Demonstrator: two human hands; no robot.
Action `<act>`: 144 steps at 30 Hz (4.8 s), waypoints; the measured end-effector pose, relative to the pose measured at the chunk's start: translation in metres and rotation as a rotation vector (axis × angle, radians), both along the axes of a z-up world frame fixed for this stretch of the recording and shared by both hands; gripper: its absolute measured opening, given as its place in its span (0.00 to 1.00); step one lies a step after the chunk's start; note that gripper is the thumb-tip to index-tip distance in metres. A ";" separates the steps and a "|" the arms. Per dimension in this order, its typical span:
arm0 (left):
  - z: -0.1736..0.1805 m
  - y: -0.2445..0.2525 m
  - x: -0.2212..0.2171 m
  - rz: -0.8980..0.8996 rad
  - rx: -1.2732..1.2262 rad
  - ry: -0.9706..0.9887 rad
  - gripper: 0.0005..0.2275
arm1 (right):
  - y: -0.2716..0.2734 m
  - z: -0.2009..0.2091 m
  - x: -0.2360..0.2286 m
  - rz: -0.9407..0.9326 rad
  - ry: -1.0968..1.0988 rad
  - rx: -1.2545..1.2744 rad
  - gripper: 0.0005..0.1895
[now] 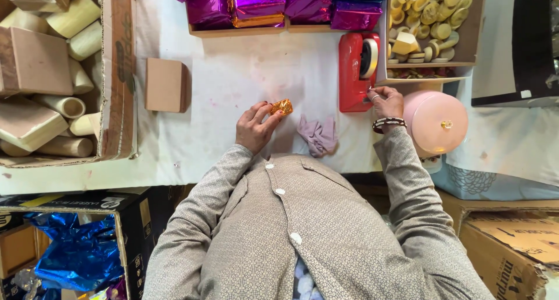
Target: The recorder is wrapping small blocks, likely soap bars, in aluminum foil and then in colored wrapping paper, using a tape dispenser.
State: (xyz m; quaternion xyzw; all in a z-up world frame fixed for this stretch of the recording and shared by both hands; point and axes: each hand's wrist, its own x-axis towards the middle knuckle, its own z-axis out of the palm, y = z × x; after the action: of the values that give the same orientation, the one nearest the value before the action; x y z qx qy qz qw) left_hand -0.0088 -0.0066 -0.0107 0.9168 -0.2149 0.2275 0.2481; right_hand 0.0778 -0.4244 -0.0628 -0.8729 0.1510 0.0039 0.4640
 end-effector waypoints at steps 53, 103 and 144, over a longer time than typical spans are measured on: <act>0.002 -0.009 -0.001 0.086 -0.108 0.041 0.06 | 0.009 -0.002 -0.055 -0.139 0.054 -0.004 0.13; -0.003 -0.014 -0.017 0.014 -0.143 -0.022 0.05 | 0.220 0.108 -0.047 0.485 0.247 -0.393 0.15; -0.012 0.003 0.001 0.260 -0.323 0.340 0.12 | 0.140 0.000 -0.073 0.488 0.350 -0.305 0.18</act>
State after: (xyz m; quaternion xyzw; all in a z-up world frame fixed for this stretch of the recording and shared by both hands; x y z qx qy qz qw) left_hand -0.0083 -0.0032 -0.0226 0.9102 -0.0114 0.1317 0.3926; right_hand 0.0050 -0.2844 -0.0628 -0.9288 0.0136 0.2419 0.2805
